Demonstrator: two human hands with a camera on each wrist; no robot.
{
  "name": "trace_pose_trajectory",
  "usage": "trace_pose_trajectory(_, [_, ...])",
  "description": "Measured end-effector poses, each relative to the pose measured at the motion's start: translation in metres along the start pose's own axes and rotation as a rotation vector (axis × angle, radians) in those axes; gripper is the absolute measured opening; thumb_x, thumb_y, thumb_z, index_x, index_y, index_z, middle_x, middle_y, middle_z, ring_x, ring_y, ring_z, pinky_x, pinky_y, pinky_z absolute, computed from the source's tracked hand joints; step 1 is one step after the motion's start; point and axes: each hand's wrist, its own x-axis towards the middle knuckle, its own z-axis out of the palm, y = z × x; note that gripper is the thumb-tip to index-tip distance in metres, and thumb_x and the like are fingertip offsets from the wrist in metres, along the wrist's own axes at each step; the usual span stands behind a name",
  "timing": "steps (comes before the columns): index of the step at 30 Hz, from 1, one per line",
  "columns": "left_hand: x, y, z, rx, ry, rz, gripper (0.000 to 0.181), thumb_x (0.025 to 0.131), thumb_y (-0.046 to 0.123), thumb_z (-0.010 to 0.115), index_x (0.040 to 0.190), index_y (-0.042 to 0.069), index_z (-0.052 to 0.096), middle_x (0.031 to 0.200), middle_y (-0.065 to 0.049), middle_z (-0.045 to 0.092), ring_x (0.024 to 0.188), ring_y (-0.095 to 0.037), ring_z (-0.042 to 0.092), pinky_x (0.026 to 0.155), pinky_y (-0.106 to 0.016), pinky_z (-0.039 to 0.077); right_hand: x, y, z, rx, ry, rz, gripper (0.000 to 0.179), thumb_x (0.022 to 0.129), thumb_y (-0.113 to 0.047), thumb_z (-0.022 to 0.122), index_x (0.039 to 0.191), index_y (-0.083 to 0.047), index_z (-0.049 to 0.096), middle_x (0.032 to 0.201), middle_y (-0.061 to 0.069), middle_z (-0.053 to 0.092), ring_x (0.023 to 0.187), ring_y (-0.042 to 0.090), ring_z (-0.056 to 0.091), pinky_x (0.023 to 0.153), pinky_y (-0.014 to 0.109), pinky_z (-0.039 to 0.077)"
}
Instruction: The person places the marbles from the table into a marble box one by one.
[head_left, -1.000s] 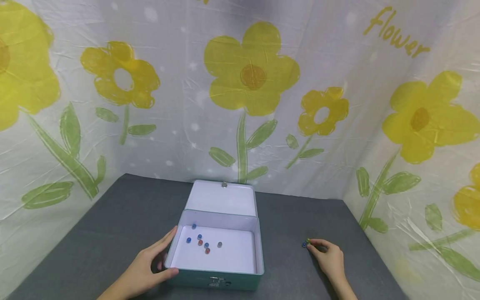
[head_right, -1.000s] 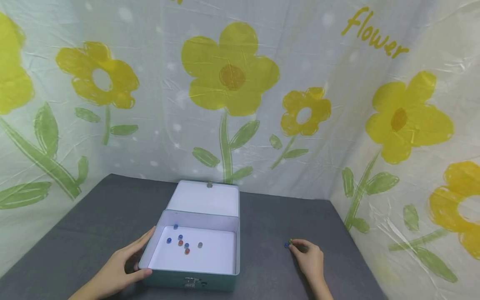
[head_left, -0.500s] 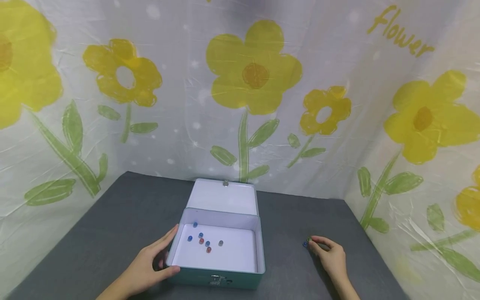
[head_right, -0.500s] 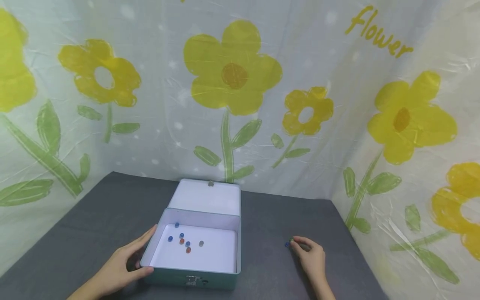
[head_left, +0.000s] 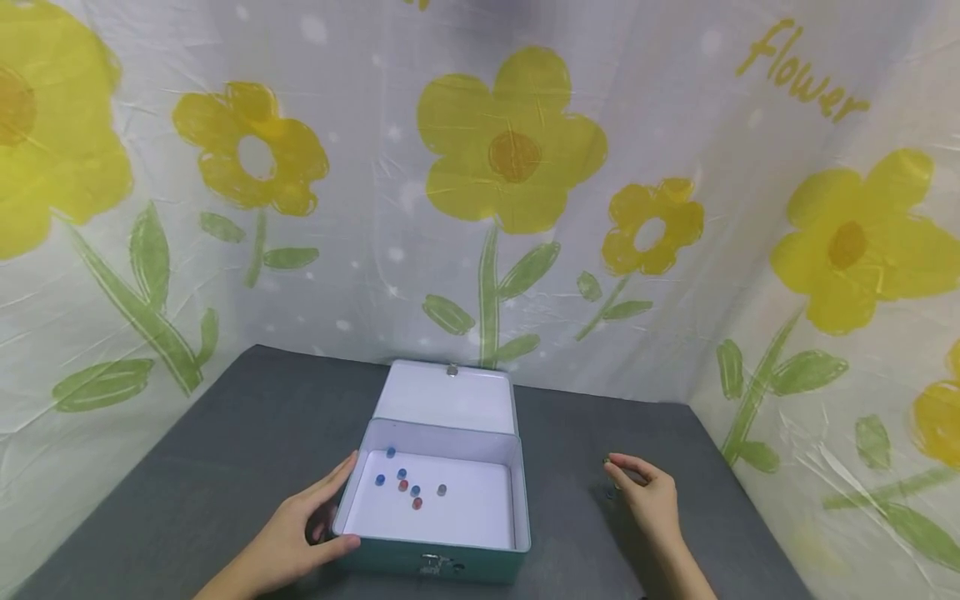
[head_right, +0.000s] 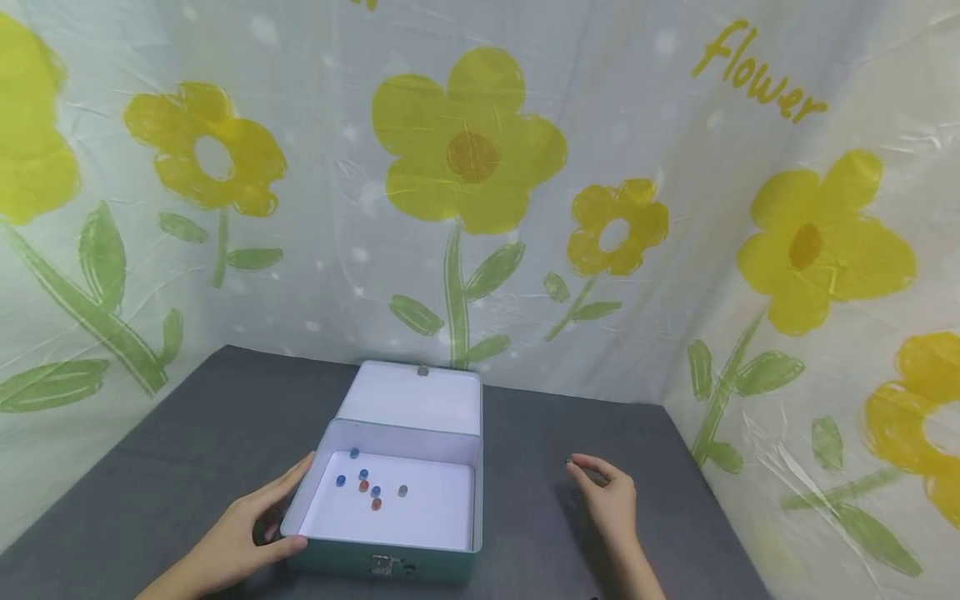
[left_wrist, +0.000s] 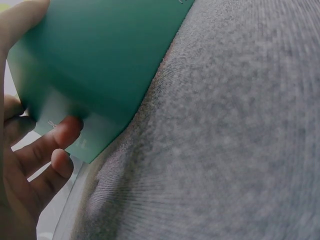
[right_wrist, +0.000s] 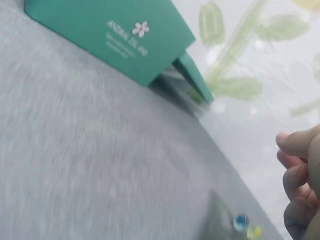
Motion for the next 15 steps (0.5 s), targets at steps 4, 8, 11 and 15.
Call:
trace_pose_trajectory(4, [0.0, 0.003, -0.001, 0.0, 0.0, 0.011, 0.095, 0.083, 0.022, 0.091, 0.164, 0.014, 0.041, 0.159, -0.009, 0.052, 0.065, 0.0, 0.045, 0.056, -0.019, 0.042, 0.003, -0.012, 0.012, 0.029, -0.024, -0.035, 0.031, 0.096, -0.027, 0.081, 0.119, -0.005, 0.079, 0.131, 0.015, 0.073, 0.091, -0.001, 0.072, 0.061, 0.024, 0.05])
trace_pose_trajectory(8, [0.0, 0.004, -0.001, 0.002, -0.001, 0.01, 0.096, 0.083, 0.024, 0.091, 0.164, 0.014, 0.041, 0.16, -0.006, 0.051, 0.065, -0.001, 0.046, 0.056, -0.019, 0.042, 0.003, -0.023, 0.025, 0.057, -0.034, -0.053, 0.031, 0.096, -0.026, 0.082, 0.118, -0.005, 0.08, 0.13, 0.015, 0.074, 0.084, 0.001, 0.071, 0.057, 0.024, 0.046])
trace_pose_trajectory(11, [0.0, 0.003, -0.001, 0.004, 0.001, 0.018, 0.096, 0.083, 0.025, 0.091, 0.164, 0.013, 0.041, 0.161, -0.008, 0.05, 0.065, -0.001, 0.046, 0.056, -0.019, 0.043, 0.004, -0.03, 0.035, 0.088, -0.042, -0.057, 0.031, 0.096, -0.026, 0.082, 0.119, -0.005, 0.08, 0.129, 0.014, 0.074, 0.08, 0.006, 0.07, 0.058, 0.023, 0.044])
trace_pose_trajectory(15, [0.0, 0.004, -0.002, -0.004, 0.005, 0.024, 0.096, 0.083, 0.023, 0.091, 0.164, 0.013, 0.041, 0.161, -0.009, 0.05, 0.066, -0.001, 0.047, 0.056, -0.02, 0.043, 0.004, -0.041, 0.045, 0.131, -0.059, -0.067, 0.028, 0.096, -0.023, 0.082, 0.117, -0.005, 0.08, 0.127, 0.014, 0.075, 0.076, 0.013, 0.066, 0.057, 0.023, 0.04])
